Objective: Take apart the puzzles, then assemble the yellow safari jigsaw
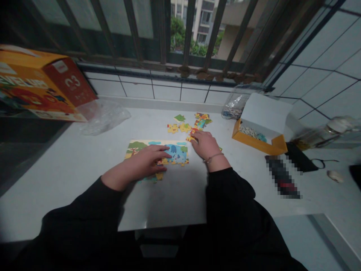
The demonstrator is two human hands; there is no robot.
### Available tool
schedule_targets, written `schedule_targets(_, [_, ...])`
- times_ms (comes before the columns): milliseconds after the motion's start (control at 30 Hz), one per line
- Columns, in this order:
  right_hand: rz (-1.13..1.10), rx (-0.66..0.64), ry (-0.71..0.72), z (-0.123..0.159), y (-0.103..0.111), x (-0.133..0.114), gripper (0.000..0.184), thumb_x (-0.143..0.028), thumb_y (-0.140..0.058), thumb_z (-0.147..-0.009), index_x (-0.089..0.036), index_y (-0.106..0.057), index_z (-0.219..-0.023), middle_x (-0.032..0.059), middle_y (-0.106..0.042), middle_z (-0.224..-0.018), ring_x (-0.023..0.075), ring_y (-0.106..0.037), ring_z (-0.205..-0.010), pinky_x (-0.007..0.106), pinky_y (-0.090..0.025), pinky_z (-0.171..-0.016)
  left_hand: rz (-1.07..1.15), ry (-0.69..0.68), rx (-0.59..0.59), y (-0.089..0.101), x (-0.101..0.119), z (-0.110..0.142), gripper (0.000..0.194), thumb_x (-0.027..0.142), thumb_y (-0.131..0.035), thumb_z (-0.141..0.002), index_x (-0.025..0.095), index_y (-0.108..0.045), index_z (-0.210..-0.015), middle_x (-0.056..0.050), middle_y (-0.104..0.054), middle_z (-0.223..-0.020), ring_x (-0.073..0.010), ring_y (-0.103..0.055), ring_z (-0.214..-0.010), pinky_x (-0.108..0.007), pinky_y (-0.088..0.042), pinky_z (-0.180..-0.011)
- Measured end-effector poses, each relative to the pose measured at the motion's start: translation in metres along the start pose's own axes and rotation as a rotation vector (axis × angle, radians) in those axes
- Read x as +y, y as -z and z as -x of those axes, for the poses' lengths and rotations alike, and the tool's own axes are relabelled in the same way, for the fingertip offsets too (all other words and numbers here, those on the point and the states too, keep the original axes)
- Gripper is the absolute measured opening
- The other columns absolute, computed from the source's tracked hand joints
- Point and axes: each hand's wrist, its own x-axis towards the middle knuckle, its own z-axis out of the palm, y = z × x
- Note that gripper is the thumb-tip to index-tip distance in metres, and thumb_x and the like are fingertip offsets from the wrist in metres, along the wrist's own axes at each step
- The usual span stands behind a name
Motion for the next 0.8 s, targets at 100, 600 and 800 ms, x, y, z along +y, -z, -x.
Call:
schedule_targets(100, [0.017, -0.028, -0.001, 0.002, 0.006, 0.002, 0.029, -0.035, -0.071, -0.103, -0.022, -0.083, -0.127, 0.0144, -0.08, -0.14, 0.0348, -0.071, -0.133, 0.06, -0.055, -0.117, 0.008, 0.037, -0.013, 0.007, -0.002, 0.003, 0.046, 0.035, -0.086, -0.098, 0.028, -0.076, -0.142, -0.013, -0.059, -0.17, -0.0341, -0.057, -0.154, -0.052, -0.043, -0.129])
schedule_targets(600, [-0.093, -0.097, 0.029, 0.016, 0.028, 0.007, 0.052, -0.037, -0.101, -0.073, -0.025, -0.078, -0.118, 0.0118, -0.074, -0.125, 0.0352, -0.071, -0.121, 0.056, -0.059, -0.109, -0.017, 0.147, 0.073, 0.023, -0.012, 0.009, 0.031, 0.028, -0.068, -0.104, 0.022, -0.079, -0.132, -0.015, -0.067, -0.162, -0.0338, -0.061, -0.152, -0.054, -0.047, -0.13])
schedule_targets(800, [-0.111, -0.165, 0.073, 0.018, 0.03, 0.005, 0.049, -0.04, -0.1, -0.074, -0.027, -0.075, -0.115, 0.0115, -0.075, -0.129, 0.0357, -0.073, -0.12, 0.057, -0.06, -0.11, 0.005, 0.15, 0.09, 0.021, -0.014, 0.01, 0.032, 0.026, -0.069, -0.101, 0.022, -0.078, -0.131, -0.016, -0.068, -0.161, -0.0341, -0.062, -0.151, -0.055, -0.047, -0.129])
